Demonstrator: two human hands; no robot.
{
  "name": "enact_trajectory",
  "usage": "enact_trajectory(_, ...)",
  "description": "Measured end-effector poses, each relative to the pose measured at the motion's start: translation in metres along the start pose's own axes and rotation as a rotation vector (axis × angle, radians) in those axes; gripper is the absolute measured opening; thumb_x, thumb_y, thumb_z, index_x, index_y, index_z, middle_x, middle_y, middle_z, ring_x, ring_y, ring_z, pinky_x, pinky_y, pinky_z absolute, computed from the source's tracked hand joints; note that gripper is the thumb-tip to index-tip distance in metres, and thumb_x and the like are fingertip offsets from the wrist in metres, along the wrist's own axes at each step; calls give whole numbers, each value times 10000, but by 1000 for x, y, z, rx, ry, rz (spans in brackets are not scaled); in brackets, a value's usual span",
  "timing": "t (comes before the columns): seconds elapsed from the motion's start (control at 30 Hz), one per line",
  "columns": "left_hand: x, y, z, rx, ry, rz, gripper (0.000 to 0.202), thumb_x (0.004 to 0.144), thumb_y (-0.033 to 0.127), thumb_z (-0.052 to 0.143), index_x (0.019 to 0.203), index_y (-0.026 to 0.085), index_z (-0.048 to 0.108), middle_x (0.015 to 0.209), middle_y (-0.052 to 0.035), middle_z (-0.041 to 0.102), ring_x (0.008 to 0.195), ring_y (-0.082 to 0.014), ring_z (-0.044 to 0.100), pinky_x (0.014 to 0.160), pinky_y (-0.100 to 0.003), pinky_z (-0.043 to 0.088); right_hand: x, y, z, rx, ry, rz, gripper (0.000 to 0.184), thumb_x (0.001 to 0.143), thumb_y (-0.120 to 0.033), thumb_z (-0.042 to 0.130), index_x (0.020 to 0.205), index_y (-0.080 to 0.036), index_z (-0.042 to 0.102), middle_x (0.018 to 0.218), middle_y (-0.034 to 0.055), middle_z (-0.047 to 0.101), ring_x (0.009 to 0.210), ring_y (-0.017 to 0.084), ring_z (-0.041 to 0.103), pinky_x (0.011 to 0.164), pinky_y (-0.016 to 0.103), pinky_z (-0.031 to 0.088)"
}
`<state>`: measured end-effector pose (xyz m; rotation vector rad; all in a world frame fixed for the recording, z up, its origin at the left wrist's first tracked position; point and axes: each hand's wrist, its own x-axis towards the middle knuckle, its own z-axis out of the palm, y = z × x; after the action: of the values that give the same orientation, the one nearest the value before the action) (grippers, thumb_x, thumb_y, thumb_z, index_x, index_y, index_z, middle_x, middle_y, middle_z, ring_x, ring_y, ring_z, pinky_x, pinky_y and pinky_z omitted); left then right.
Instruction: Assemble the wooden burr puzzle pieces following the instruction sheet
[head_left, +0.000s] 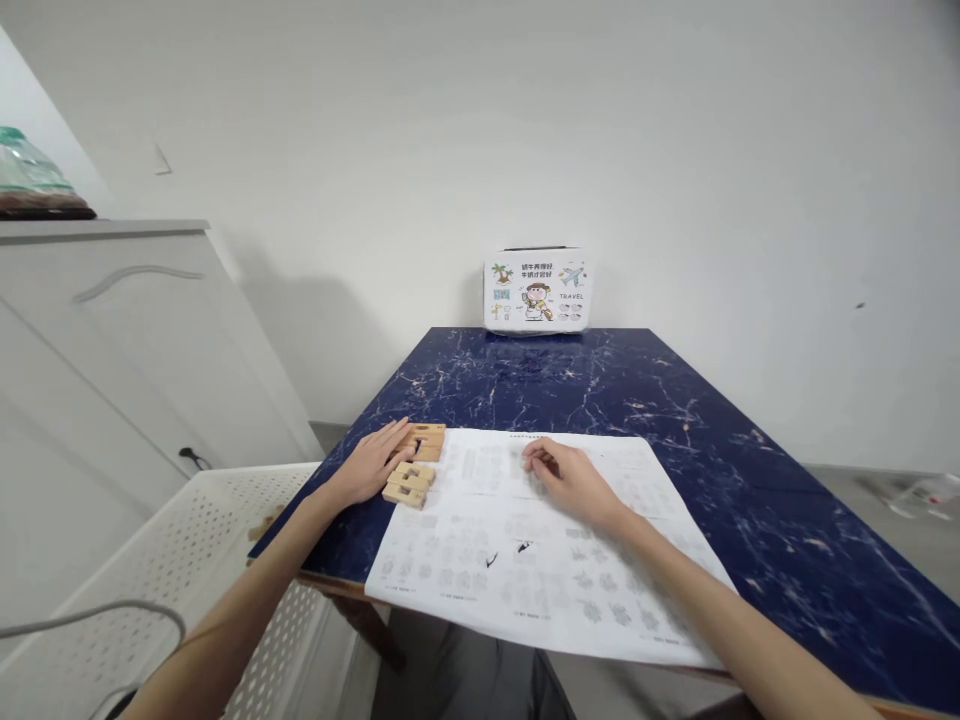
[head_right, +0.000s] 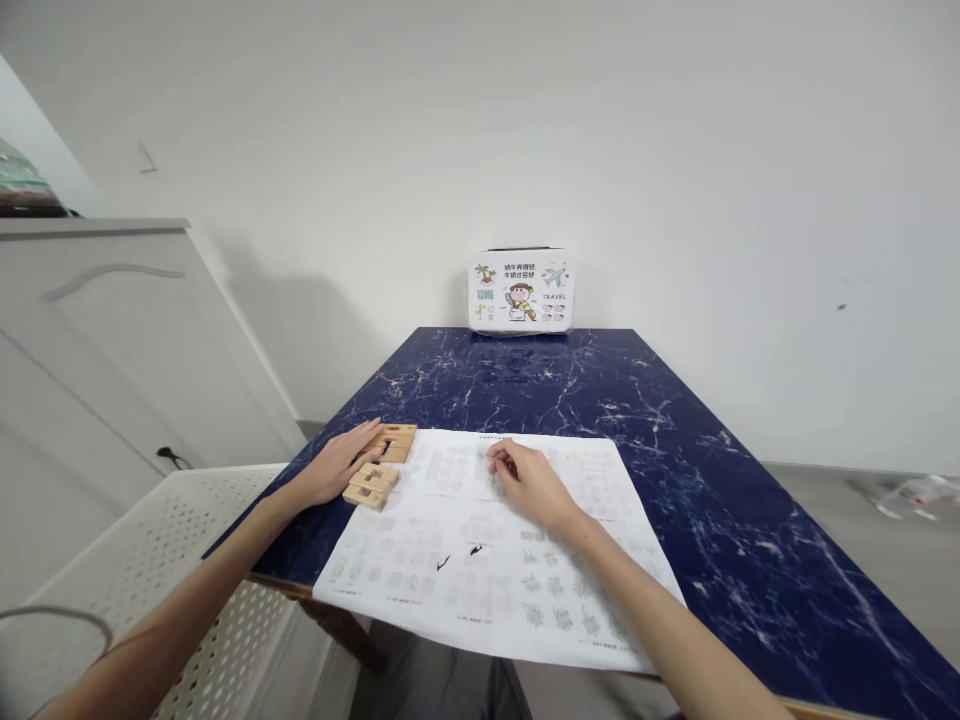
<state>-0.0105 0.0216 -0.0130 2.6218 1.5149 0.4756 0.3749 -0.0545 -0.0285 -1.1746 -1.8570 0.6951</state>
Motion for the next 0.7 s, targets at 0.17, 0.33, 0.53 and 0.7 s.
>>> enact_trajectory(0.17,8,-3,-5,-5,-2,40,649,1010,627,374,1499,226,518,1584,-115,486,1471,-288,433,1231,-490,303,0,0,1,4,-4,8,215,903,-193,475,1035,-218,642,937,41,743,763,195,646,717,311,469)
enact_trajectory(0.33,6,2,-7,-25,60,14,686,970,668,438,1454,195,546,1524,-142,545,1416,-311,485,1197,-497,343,0,0,1,3,-5,8,209,898,-188,478,1025,-224,640,937,36,745,761,194,648,715,309,473)
enact_trajectory(0.53,5,1,-7,-48,61,9,694,972,649,462,1470,169,509,1521,-169,530,1410,-309,484,1186,-493,353,1,2,2,-3,-8,1,210,904,-185,482,1031,-225,645,935,40,749,789,206,666,733,316,479)
enact_trajectory(0.7,9,-7,-5,-34,0,18,723,958,640,494,1512,176,476,1563,-168,490,1441,-326,456,1204,-507,326,0,0,1,-2,-9,3,200,912,-178,478,1023,-223,638,931,37,747,787,203,664,733,313,470)
